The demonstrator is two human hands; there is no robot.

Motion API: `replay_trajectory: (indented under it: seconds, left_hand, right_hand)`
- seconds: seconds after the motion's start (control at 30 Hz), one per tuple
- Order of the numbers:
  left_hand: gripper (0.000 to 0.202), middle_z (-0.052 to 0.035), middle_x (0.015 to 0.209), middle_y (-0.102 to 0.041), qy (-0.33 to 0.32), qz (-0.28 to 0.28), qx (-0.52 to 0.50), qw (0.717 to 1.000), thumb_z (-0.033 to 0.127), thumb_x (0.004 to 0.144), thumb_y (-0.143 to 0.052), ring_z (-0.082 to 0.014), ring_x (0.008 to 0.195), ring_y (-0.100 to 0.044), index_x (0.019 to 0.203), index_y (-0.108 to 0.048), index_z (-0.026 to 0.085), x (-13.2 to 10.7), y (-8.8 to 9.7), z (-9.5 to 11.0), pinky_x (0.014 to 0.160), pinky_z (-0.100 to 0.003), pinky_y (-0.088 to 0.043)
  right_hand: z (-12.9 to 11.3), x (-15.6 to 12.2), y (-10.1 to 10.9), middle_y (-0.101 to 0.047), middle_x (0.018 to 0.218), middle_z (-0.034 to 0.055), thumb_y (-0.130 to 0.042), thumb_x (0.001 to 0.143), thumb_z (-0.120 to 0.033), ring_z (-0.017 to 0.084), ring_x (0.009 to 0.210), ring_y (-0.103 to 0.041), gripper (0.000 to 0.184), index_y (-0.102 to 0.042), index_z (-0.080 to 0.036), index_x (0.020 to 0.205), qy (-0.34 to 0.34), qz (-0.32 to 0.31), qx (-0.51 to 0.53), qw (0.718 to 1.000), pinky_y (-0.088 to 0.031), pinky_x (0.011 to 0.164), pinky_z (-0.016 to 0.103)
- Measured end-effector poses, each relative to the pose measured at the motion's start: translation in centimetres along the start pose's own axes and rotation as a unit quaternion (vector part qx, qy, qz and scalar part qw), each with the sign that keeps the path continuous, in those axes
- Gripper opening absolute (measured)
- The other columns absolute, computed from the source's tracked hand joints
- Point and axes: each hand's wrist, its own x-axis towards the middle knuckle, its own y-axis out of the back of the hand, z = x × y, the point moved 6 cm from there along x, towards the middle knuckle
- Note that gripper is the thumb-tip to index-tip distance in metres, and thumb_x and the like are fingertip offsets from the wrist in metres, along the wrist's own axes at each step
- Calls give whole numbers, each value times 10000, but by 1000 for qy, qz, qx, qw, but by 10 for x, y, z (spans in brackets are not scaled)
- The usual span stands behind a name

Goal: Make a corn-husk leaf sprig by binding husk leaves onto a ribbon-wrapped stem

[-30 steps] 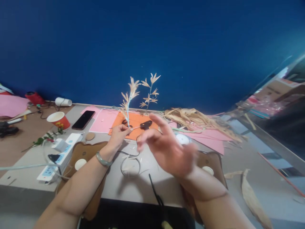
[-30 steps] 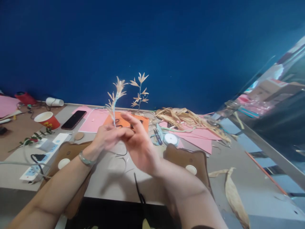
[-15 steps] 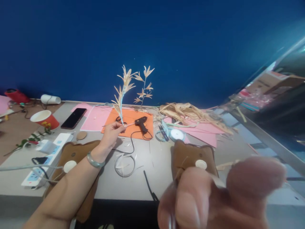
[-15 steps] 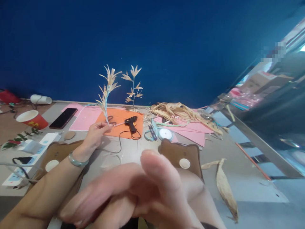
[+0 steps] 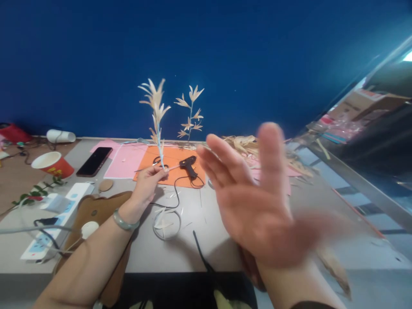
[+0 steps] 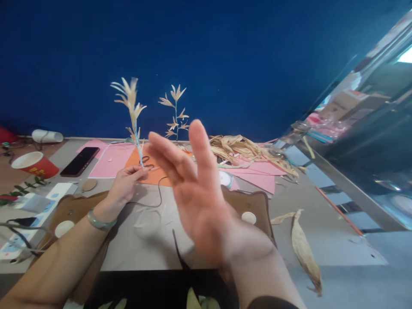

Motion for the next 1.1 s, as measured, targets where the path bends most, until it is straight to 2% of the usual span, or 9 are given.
replay_trajectory:
  seconds: [0.03, 0.1, 0.17, 0.23, 0.33, 0.43, 0.5, 0.73, 1.1]
  left_hand:
    - [287, -12, 573, -621, 11, 4, -14, 1000, 394, 565, -778, -115, 560, -556, 620, -631, 153, 0, 0, -1, 615, -266, -460]
    - [300, -13, 570, -624, 29, 5, -33, 999, 386, 524, -806, -114, 561, -554, 610, -641, 151, 0, 0, -1, 618, -263, -457]
    - [298, -13, 568, -623, 30, -13, -35, 999, 381, 521, -814, -114, 565, -554, 592, -640, 151, 0, -3, 1, 621, -261, -453]
    - [282, -14, 576, -625, 22, -44, -26, 998, 373, 546, -810, -115, 575, -560, 588, -641, 151, -2, -6, 3, 618, -257, -449]
    - [251, -7, 589, -627, 15, -91, -13, 996, 360, 591, -793, -105, 545, -545, 617, -651, 154, -6, -10, 3, 577, -244, -430]
    - [242, -1, 567, -615, 6, -122, 20, 992, 361, 619, -777, -96, 498, -518, 615, -647, 157, -8, -14, 2, 524, -233, -398]
    - [239, -7, 561, -614, -12, -137, 59, 989, 367, 640, -763, -105, 502, -524, 616, -652, 157, -9, -17, 1, 517, -234, -389]
    - [173, -15, 563, -629, -87, -141, 155, 974, 320, 667, -725, -115, 509, -514, 614, -674, 164, -5, -19, -6, 514, -237, -374]
    - [108, -17, 625, -663, -200, -91, 248, 943, 266, 702, -685, -157, 629, -573, 613, -682, 204, -12, -19, 5, 626, -262, -414]
  right_hand:
    - [2, 19, 6, -578, 1254, -23, -435, 896, -534, 230, 1207, -522, 498, -316, -483, 1378, 39, 35, -3, 999, -454, 928, 470]
    - [19, 52, 17, -665, 1041, 43, -476, 881, -520, 241, 1066, -597, 343, -620, -313, 1114, 64, 87, -60, 992, -472, 887, 453]
    - [45, 76, 23, -675, 825, 45, -621, 809, -464, 209, 877, -631, 242, -666, -226, 805, 60, 94, -108, 988, -488, 830, 403]
    - [68, 91, 29, -635, 689, 23, -687, 761, -428, 163, 718, -603, 266, -606, -197, 655, 43, 89, -131, 986, -490, 748, 352]
    - [84, 99, 33, -652, 781, 30, -710, 740, -403, 152, 748, -589, 235, -639, -196, 823, 35, 77, -174, 981, -474, 726, 319]
    - [77, 99, 34, -648, 1004, 60, -733, 715, -384, 171, 880, -573, 437, -591, -219, 1094, 71, 94, -217, 969, -461, 742, 311]
    - [67, 96, 36, -626, 1072, 70, -749, 697, -374, 173, 886, -553, 501, -566, -225, 1139, 109, 123, -245, 955, -452, 750, 315]
    - [49, 95, 47, -629, 920, 36, -699, 753, -363, 130, 697, -497, 234, -650, -225, 935, 151, 139, -262, 943, -432, 670, 294]
    - [54, 97, 42, -557, 829, 8, -702, 749, -374, 78, 553, -373, 174, -651, -207, 748, 119, 86, -243, 959, -327, 527, 257]
